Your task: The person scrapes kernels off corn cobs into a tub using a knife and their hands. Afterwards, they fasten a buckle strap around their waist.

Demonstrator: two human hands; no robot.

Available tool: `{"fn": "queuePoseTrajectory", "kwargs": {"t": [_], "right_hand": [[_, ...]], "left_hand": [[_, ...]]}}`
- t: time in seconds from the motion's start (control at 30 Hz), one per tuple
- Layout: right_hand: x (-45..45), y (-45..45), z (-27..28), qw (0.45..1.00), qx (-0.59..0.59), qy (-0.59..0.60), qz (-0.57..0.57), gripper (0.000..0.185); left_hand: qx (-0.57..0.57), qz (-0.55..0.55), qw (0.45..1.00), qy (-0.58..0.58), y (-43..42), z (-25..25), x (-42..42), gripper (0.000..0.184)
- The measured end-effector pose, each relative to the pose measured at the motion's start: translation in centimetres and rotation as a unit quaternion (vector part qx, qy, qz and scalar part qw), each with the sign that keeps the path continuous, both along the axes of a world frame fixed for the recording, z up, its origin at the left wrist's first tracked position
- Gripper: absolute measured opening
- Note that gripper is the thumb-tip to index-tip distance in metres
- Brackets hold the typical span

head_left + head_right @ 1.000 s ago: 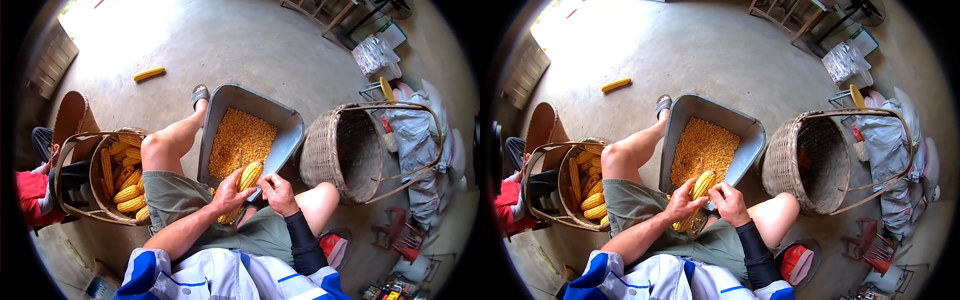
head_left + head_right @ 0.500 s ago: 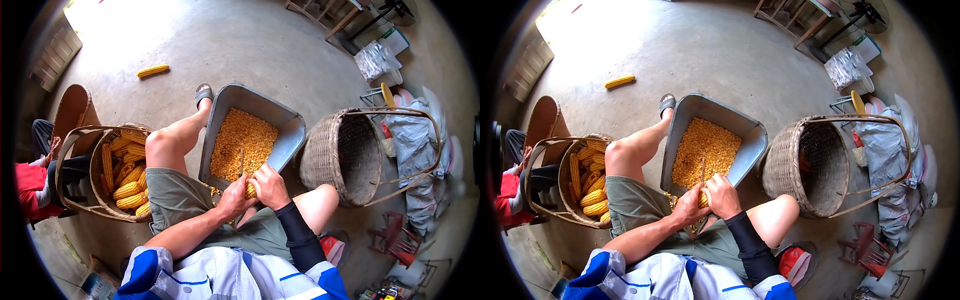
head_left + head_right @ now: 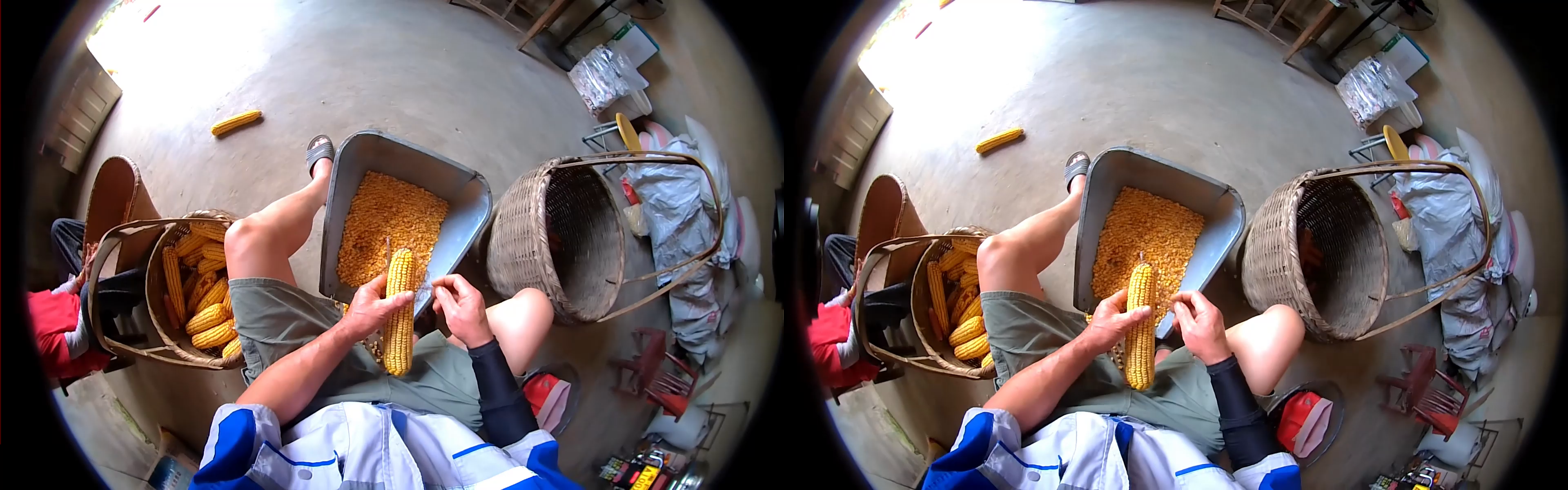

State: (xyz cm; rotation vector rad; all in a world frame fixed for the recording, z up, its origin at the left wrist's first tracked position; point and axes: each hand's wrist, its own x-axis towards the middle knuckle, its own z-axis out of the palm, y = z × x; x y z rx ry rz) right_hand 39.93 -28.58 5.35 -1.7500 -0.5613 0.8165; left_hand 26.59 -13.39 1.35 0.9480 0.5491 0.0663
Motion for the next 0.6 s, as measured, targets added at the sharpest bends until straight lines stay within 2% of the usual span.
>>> {"fn": "queuePoseTrajectory", "kwargs": {"t": [0.07, 0.17, 0.37, 0.47, 0.5, 0.57, 0.6], "right_hand": [[0.2, 0.9, -1.1, 0.997, -0.011, -0.079, -0.009, 0.018], [-0.5, 2.7, -1.5, 0.998, 0.049, -0.022, -0.046, 0.019], [-1.5, 2.2, -0.6, 0.999, 0.026, 0.024, 0.032, 0.01], [-2.3, 1.5, 1.3, 0.979, 0.06, 0.146, 0.126, 0.007], [-2.6, 1.0, 1.8, 0.973, 0.033, 0.176, 0.149, 0.008], [-2.9, 0.2, 2.5, 0.944, 0.081, 0.274, 0.166, 0.009], [-2.6, -0.2, 2.5, 0.935, 0.103, 0.293, 0.172, 0.009]], "left_hand": [[-0.033, -0.005, 0.999, -0.004, -0.1, 0.3, -0.1, 0.05], [-0.047, 0.0, 0.999, -0.011, -0.2, 0.1, -0.3, 0.051], [-0.107, 0.024, 0.994, -0.026, 0.5, 0.1, -0.4, 0.042], [-0.179, 0.048, 0.982, -0.023, 0.4, -0.3, -0.3, 0.04], [-0.223, 0.032, 0.974, -0.009, 0.5, -0.1, -0.5, 0.04], [-0.308, -0.001, 0.951, 0.019, 0.8, 0.4, -1.1, 0.039], [-0.283, -0.011, 0.958, 0.034, 0.5, 0.5, -1.2, 0.038]]}}
